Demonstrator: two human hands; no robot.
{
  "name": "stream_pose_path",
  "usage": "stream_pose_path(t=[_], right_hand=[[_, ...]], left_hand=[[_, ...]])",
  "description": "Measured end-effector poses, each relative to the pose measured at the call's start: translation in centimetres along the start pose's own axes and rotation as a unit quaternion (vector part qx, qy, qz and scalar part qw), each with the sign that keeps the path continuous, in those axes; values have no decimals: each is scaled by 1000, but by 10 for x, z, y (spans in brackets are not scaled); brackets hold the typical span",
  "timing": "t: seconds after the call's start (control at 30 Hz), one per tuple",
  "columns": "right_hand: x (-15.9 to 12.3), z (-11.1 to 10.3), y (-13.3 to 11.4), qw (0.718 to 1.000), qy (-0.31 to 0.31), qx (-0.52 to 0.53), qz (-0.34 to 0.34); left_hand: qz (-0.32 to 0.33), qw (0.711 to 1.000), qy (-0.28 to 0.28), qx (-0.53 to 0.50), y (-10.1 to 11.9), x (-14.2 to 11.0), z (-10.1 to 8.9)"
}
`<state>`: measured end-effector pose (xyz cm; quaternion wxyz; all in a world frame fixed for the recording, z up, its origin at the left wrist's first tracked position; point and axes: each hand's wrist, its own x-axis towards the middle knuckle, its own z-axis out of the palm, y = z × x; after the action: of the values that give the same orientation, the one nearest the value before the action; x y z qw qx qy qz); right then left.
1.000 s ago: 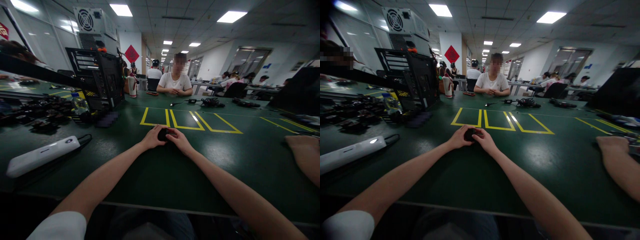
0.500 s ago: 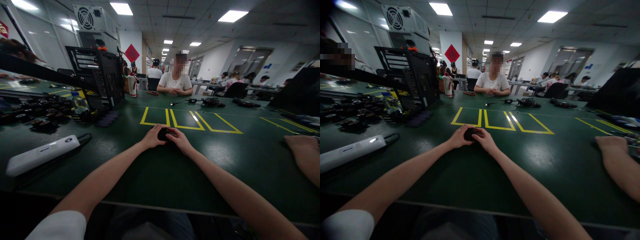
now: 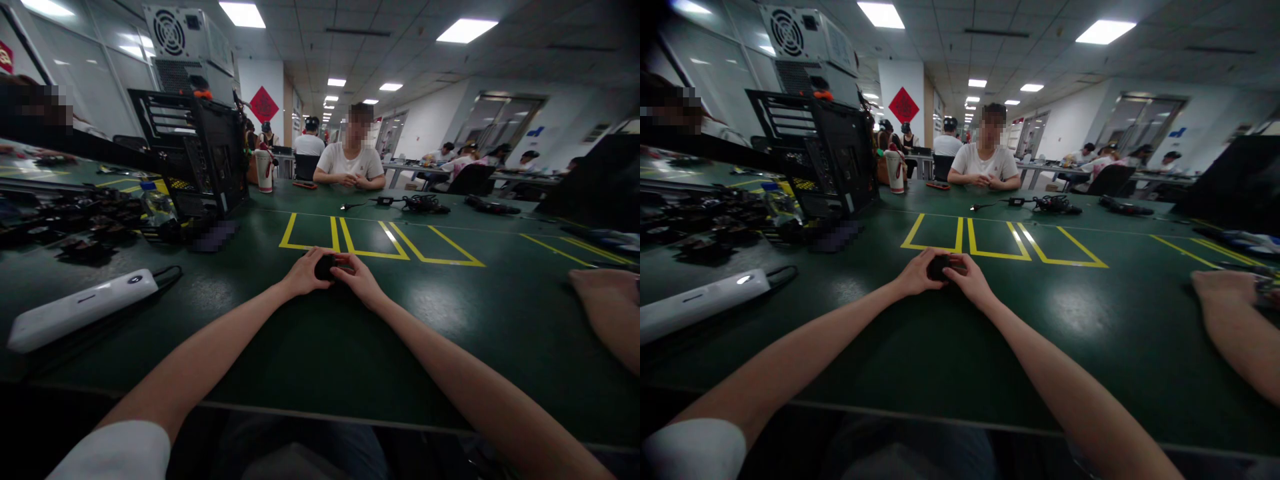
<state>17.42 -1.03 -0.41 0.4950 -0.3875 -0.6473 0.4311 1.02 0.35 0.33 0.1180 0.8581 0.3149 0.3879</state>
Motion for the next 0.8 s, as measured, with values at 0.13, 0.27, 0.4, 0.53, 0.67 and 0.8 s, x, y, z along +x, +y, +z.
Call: stream_pose_path(t=[0.13,0.27,0.4,0.53,0.67,0.8], right_hand=[[-3,-1,0,999,-30,16,10],[-6,0,-1,999,-30,43,2],[-5,1,-2,999,-14,32,-8],[-4,0,-2,1000,-14,13,-6],[-5,0,-3,999,-34,23,23],[-6,1,-4,998,-32,45,8]], left_hand=[[1,1000,-1,2,0,-1,-1],[3,1000,-1,1,1,-1,-1],[6,1000,2,2,1,0,-1],[2,1000,-2,0,2,0,-2],[-10,1000,-10,1,4,-1,-4],[-10,1000,-9,0,4,-1,-4]])
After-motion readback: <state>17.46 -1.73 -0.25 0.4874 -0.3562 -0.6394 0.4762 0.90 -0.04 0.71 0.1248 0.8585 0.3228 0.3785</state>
